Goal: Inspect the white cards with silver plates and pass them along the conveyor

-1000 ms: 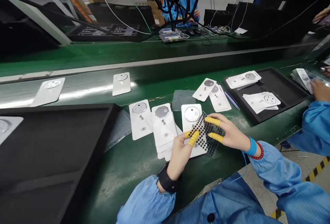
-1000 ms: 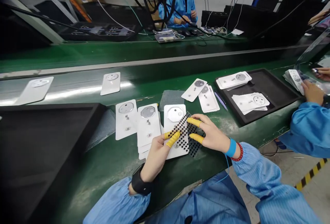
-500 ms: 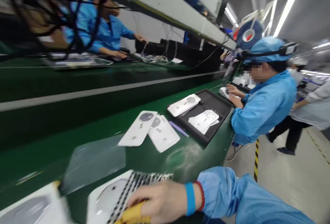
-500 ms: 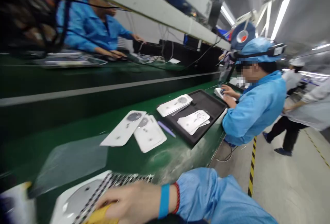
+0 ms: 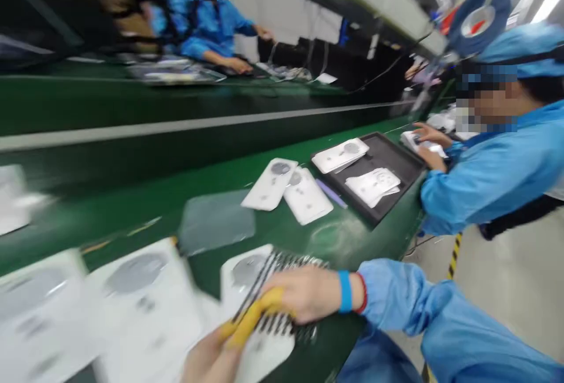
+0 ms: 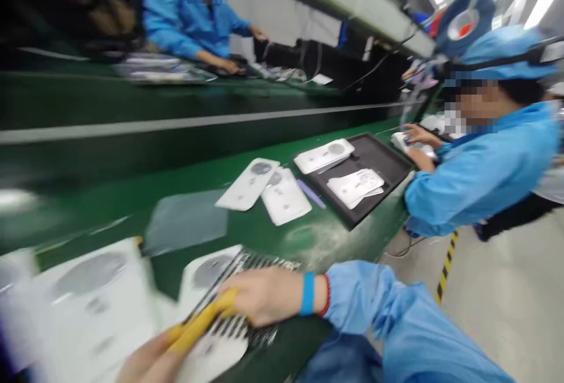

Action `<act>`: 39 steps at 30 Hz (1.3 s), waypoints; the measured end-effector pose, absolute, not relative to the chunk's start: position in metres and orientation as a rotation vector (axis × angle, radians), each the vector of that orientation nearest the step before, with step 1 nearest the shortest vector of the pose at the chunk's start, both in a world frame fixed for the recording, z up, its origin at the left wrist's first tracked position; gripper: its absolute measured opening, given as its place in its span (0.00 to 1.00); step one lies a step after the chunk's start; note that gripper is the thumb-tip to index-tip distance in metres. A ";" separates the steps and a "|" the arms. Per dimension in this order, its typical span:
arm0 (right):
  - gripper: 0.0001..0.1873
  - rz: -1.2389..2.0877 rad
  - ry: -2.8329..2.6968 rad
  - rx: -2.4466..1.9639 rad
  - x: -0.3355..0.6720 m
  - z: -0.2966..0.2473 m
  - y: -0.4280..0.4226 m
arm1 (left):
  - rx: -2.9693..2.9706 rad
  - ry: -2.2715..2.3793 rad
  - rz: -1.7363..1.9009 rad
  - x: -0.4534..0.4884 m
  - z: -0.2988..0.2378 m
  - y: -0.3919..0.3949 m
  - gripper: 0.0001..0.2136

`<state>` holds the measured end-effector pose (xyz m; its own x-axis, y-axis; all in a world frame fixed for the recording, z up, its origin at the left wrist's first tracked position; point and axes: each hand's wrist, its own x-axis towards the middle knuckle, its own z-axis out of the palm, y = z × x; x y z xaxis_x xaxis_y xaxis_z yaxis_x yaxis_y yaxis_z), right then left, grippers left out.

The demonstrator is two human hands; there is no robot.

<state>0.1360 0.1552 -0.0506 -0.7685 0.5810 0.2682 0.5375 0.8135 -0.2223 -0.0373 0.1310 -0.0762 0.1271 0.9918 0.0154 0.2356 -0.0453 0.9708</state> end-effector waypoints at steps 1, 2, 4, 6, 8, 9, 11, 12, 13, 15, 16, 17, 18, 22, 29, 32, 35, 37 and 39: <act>0.08 0.274 -2.606 -0.854 0.141 -0.053 0.155 | 1.380 1.314 0.974 -0.042 -0.070 0.129 0.17; 0.08 0.356 -2.531 -0.868 0.146 -0.056 0.156 | 1.180 1.331 0.913 -0.046 -0.064 0.128 0.19; 0.08 0.487 -2.440 -0.838 0.157 -0.061 0.159 | 0.879 1.326 0.939 -0.052 -0.052 0.128 0.23; 0.07 0.587 -2.357 -0.827 0.165 -0.061 0.162 | 0.781 1.372 1.087 -0.056 -0.041 0.130 0.25; 0.06 0.654 -2.262 -0.860 0.170 -0.054 0.164 | 0.815 1.415 1.250 -0.058 -0.034 0.129 0.30; 0.07 0.678 -2.216 -0.888 0.171 -0.048 0.164 | 0.835 1.411 1.301 -0.059 -0.031 0.128 0.35; 0.07 0.725 -2.109 -0.951 0.168 -0.034 0.163 | 0.844 1.351 1.297 -0.058 -0.028 0.123 0.45; 0.06 0.740 -2.053 -0.966 0.164 -0.026 0.162 | 0.834 1.311 1.243 -0.056 -0.027 0.120 0.46; 0.05 0.744 -2.007 -0.962 0.159 -0.019 0.162 | 0.822 1.272 1.178 -0.055 -0.027 0.118 0.45; 0.06 0.693 -1.967 -0.893 0.147 -0.008 0.161 | 0.814 1.194 1.069 -0.051 -0.026 0.112 0.40; 0.07 0.636 -1.980 -0.842 0.141 -0.005 0.161 | 0.820 1.158 1.042 -0.049 -0.026 0.110 0.37; 0.09 0.569 -2.010 -0.795 0.135 -0.003 0.161 | 0.830 1.129 1.033 -0.047 -0.026 0.107 0.35; 0.11 0.508 -2.045 -0.761 0.129 -0.003 0.161 | 0.845 1.108 1.033 -0.045 -0.026 0.104 0.33; 0.14 0.394 -2.091 -0.728 0.119 -0.009 0.161 | 0.927 1.090 1.046 -0.041 -0.026 0.095 0.25; 0.15 0.466 -1.940 -0.828 0.118 -0.007 0.153 | 1.170 1.221 1.060 -0.040 -0.029 0.087 0.21; 0.13 0.524 -1.848 -0.894 0.118 -0.007 0.150 | 1.285 1.310 1.073 -0.039 -0.032 0.082 0.18; 0.17 0.717 -1.702 -0.908 0.117 -0.006 0.148 | 1.377 1.396 1.103 -0.039 -0.034 0.077 0.18; 0.20 0.935 -1.622 -0.870 0.116 -0.006 0.148 | 1.406 1.423 1.088 -0.039 -0.036 0.075 0.20; 0.20 1.103 -1.581 -0.834 0.115 -0.006 0.147 | 1.417 1.432 1.068 -0.040 -0.037 0.074 0.21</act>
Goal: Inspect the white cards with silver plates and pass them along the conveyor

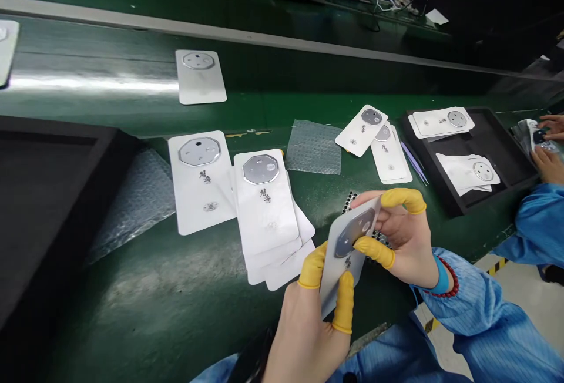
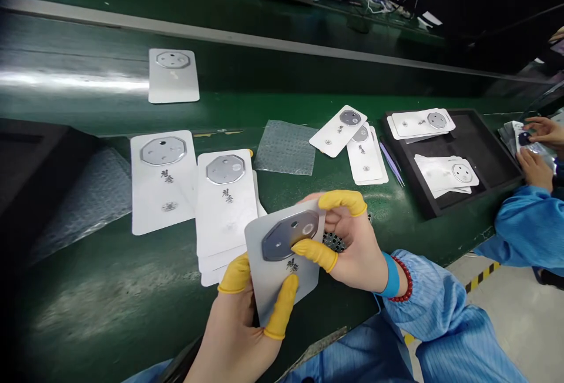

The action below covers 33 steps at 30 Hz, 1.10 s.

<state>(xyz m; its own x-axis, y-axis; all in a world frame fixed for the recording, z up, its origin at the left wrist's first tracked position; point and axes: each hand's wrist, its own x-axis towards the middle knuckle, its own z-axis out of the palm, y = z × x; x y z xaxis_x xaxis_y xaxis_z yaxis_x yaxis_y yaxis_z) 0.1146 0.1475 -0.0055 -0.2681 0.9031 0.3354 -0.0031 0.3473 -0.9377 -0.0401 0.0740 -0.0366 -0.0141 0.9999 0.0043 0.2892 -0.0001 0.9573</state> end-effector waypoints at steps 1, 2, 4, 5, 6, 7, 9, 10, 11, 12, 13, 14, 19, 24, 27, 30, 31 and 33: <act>0.21 1.140 -1.571 -0.826 0.114 -0.005 0.147 | 1.421 1.432 1.068 -0.041 -0.037 0.073 0.21; 0.21 1.150 -1.562 -0.825 0.114 -0.005 0.147 | 1.425 1.429 1.069 -0.041 -0.037 0.073 0.21; 0.20 1.161 -1.548 -0.830 0.115 -0.005 0.146 | 1.424 1.422 1.062 -0.041 -0.037 0.072 0.21; 0.20 1.186 -1.546 -0.837 0.116 -0.004 0.146 | 1.424 1.420 1.058 -0.042 -0.037 0.072 0.21; 0.21 1.221 -1.550 -0.850 0.117 -0.003 0.146 | 1.422 1.419 1.050 -0.042 -0.036 0.072 0.21; 0.21 1.260 -1.558 -0.868 0.119 -0.002 0.147 | 1.421 1.420 1.041 -0.042 -0.036 0.072 0.21; 0.23 1.318 -1.582 -0.890 0.121 -0.001 0.148 | 1.432 1.427 1.035 -0.042 -0.034 0.073 0.21; 0.24 1.331 -1.590 -0.892 0.122 0.000 0.148 | 1.441 1.427 1.031 -0.041 -0.033 0.073 0.21; 0.25 1.335 -1.592 -0.886 0.123 0.000 0.149 | 1.450 1.422 1.027 -0.041 -0.031 0.074 0.21; 0.25 1.339 -1.587 -0.878 0.123 0.000 0.149 | 1.461 1.415 1.031 -0.041 -0.030 0.075 0.21; 0.25 1.342 -1.577 -0.870 0.123 0.000 0.149 | 1.471 1.409 1.038 -0.040 -0.028 0.076 0.21; 0.25 1.343 -1.565 -0.865 0.123 0.000 0.149 | 1.481 1.403 1.044 -0.040 -0.026 0.077 0.21; 0.24 1.341 -1.542 -0.889 0.120 -0.002 0.149 | 1.523 1.382 1.072 -0.038 -0.020 0.079 0.21; 0.25 1.377 -1.530 -0.887 0.121 0.000 0.148 | 1.505 1.381 1.050 -0.039 -0.022 0.077 0.22; 0.28 1.395 -1.564 -0.893 0.124 0.004 0.148 | 1.396 1.379 0.996 -0.041 -0.025 0.073 0.23; 0.28 1.352 -1.651 -0.921 0.128 0.007 0.148 | 1.263 1.349 0.962 -0.042 -0.025 0.071 0.25; 0.28 1.338 -1.684 -0.935 0.129 0.008 0.149 | 1.228 1.343 0.967 -0.042 -0.024 0.071 0.25; 0.27 1.343 -1.734 -0.957 0.129 0.008 0.149 | 1.179 1.317 0.998 -0.043 -0.021 0.075 0.24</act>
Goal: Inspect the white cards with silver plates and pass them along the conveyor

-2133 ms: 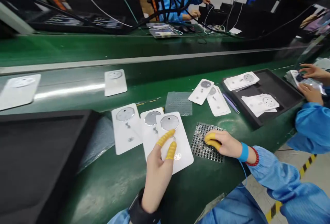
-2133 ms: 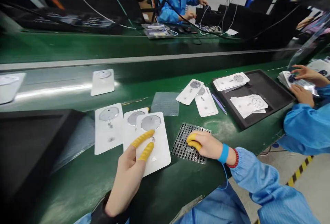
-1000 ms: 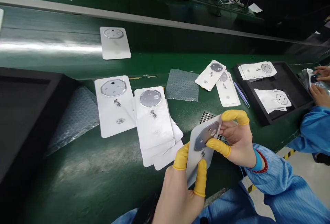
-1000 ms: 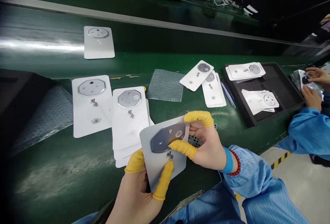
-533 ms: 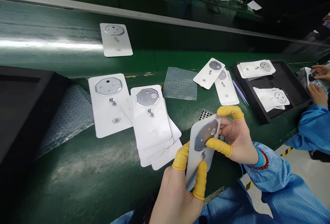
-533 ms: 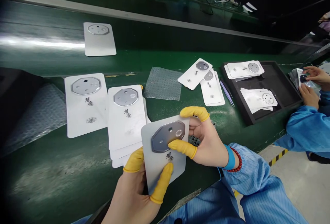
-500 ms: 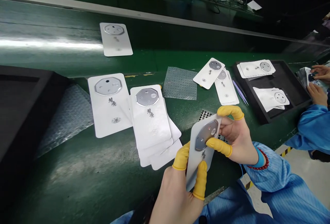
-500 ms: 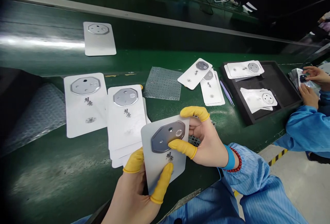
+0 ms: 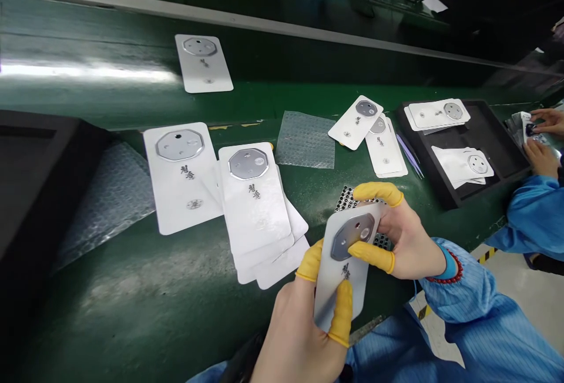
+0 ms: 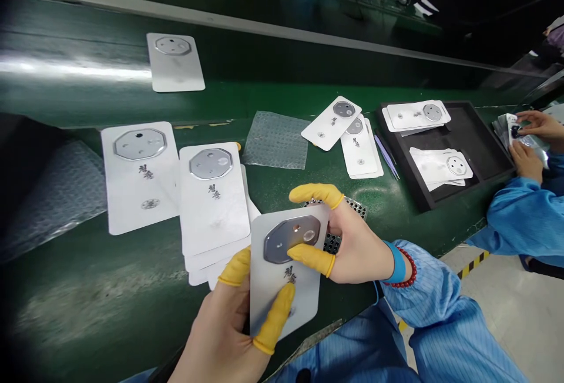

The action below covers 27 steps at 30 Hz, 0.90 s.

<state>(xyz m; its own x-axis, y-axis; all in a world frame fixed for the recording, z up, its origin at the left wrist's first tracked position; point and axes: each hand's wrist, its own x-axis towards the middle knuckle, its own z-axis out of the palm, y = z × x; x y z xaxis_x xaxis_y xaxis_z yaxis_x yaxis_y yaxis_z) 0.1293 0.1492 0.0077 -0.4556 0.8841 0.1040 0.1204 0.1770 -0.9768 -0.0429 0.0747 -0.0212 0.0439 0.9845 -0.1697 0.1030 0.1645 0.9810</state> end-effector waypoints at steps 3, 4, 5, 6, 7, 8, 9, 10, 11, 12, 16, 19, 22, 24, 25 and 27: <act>0.24 1.418 -1.711 -0.974 0.126 0.005 0.149 | 1.135 1.259 1.069 -0.044 -0.016 0.085 0.18; 0.23 1.440 -1.675 -0.976 0.125 0.004 0.149 | 1.131 1.250 1.083 -0.044 -0.014 0.088 0.15; 0.22 1.460 -1.635 -0.977 0.124 0.002 0.149 | 1.130 1.253 1.094 -0.044 -0.013 0.091 0.14; 0.22 1.481 -1.602 -0.974 0.122 0.001 0.149 | 1.127 1.266 1.105 -0.044 -0.012 0.093 0.12; 0.22 1.505 -1.579 -0.965 0.121 0.001 0.149 | 1.124 1.279 1.115 -0.043 -0.011 0.094 0.12; 0.22 1.537 -1.566 -0.954 0.121 0.000 0.149 | 1.117 1.289 1.121 -0.043 -0.010 0.095 0.12; 0.22 1.575 -1.559 -0.940 0.121 0.000 0.149 | 1.107 1.291 1.126 -0.043 -0.009 0.095 0.13; 0.22 1.614 -1.555 -0.926 0.121 0.000 0.149 | 1.097 1.285 1.129 -0.043 -0.009 0.095 0.13; 0.22 1.649 -1.550 -0.916 0.121 0.001 0.150 | 1.086 1.277 1.132 -0.042 -0.008 0.094 0.13; 0.22 1.677 -1.544 -0.911 0.121 0.001 0.150 | 1.077 1.273 1.136 -0.042 -0.008 0.094 0.13; 0.22 1.699 -1.535 -0.909 0.121 0.004 0.151 | 1.050 1.280 1.157 -0.042 -0.008 0.096 0.12; 0.21 1.680 -1.558 -0.916 0.121 0.005 0.150 | 1.044 1.290 1.148 -0.042 -0.009 0.099 0.11; 0.22 1.670 -1.575 -0.905 0.121 0.005 0.149 | 1.029 1.292 1.138 -0.042 -0.009 0.101 0.09; 0.23 1.647 -1.599 -0.910 0.122 0.004 0.148 | 1.006 1.285 1.142 -0.041 -0.008 0.102 0.09; 0.23 1.633 -1.618 -0.920 0.123 0.004 0.147 | 0.992 1.274 1.146 -0.041 -0.007 0.103 0.09; 0.23 1.622 -1.652 -0.936 0.123 0.004 0.147 | 0.970 1.242 1.151 -0.041 -0.005 0.104 0.09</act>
<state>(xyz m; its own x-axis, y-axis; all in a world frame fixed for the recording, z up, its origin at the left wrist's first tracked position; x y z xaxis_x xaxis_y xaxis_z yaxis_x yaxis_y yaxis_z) 0.1229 0.1466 0.0035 -0.5472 0.8360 -0.0408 0.0561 -0.0120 -0.9984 -0.0414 0.1042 -0.0051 -0.0332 0.9814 -0.1890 -0.1138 0.1841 0.9763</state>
